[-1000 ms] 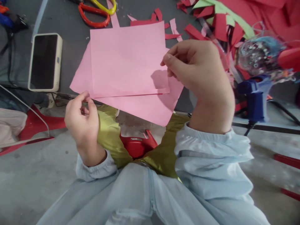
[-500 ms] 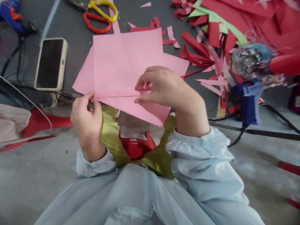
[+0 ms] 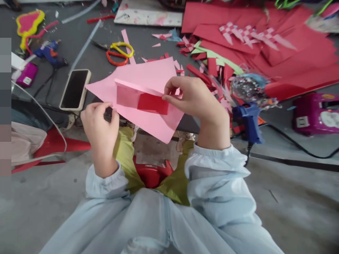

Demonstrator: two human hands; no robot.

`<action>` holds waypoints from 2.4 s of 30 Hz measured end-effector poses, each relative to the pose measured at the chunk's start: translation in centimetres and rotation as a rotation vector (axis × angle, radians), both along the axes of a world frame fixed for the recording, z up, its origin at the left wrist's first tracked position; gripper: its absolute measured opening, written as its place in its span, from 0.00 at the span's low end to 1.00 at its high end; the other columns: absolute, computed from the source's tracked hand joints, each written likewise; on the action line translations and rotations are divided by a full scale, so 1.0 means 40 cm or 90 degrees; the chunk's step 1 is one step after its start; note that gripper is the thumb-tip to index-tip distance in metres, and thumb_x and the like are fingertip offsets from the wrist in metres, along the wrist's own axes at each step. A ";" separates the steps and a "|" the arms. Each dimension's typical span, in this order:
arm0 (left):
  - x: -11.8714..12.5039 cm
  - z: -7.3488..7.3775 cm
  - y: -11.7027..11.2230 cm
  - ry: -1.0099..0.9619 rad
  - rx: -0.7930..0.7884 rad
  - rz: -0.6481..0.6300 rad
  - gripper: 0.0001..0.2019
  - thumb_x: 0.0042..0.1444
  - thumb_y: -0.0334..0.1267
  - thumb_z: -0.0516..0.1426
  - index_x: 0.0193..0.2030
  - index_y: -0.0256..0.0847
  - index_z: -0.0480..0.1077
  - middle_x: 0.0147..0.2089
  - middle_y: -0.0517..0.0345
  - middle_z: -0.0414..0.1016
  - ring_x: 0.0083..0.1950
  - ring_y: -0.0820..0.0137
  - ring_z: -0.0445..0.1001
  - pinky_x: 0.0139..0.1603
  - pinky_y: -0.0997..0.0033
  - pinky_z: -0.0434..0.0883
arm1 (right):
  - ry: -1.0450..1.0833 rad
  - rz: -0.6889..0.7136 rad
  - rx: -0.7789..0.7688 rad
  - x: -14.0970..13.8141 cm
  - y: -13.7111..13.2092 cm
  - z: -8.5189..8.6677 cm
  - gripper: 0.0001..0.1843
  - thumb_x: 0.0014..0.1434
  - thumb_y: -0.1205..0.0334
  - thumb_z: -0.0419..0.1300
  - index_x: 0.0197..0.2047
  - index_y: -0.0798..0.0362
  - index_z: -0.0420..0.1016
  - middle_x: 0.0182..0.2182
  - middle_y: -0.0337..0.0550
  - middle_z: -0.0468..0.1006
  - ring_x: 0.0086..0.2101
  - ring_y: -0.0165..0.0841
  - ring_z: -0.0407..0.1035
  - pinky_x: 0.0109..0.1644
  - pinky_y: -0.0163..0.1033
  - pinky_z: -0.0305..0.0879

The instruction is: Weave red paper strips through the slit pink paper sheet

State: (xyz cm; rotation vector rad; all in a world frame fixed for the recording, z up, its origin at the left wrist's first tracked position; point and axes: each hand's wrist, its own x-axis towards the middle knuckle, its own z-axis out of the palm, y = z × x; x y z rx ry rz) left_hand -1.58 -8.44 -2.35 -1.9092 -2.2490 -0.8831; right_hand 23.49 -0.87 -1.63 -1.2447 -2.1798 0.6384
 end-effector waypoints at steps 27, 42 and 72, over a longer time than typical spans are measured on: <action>-0.007 0.057 0.143 -0.454 -0.004 -0.225 0.09 0.49 0.45 0.66 0.34 0.44 0.80 0.34 0.56 0.81 0.37 0.66 0.79 0.40 0.65 0.78 | 0.178 -0.059 0.029 0.018 -0.014 -0.008 0.06 0.50 0.71 0.60 0.31 0.51 0.70 0.30 0.39 0.76 0.32 0.31 0.69 0.39 0.39 0.67; 0.016 0.034 0.142 -0.342 0.009 -0.242 0.17 0.55 0.51 0.59 0.39 0.38 0.77 0.38 0.54 0.82 0.49 0.60 0.81 0.42 0.51 0.74 | 0.147 -0.067 0.018 -0.020 -0.023 0.001 0.01 0.54 0.66 0.63 0.31 0.51 0.75 0.30 0.42 0.79 0.31 0.32 0.69 0.36 0.40 0.65; 0.023 0.043 0.123 -0.330 0.042 -0.320 0.11 0.54 0.34 0.66 0.43 0.51 0.82 0.43 0.61 0.84 0.44 0.65 0.83 0.47 0.67 0.81 | 0.119 -0.134 0.369 -0.126 -0.017 -0.049 0.12 0.66 0.70 0.52 0.37 0.51 0.75 0.36 0.43 0.75 0.38 0.32 0.67 0.45 0.42 0.63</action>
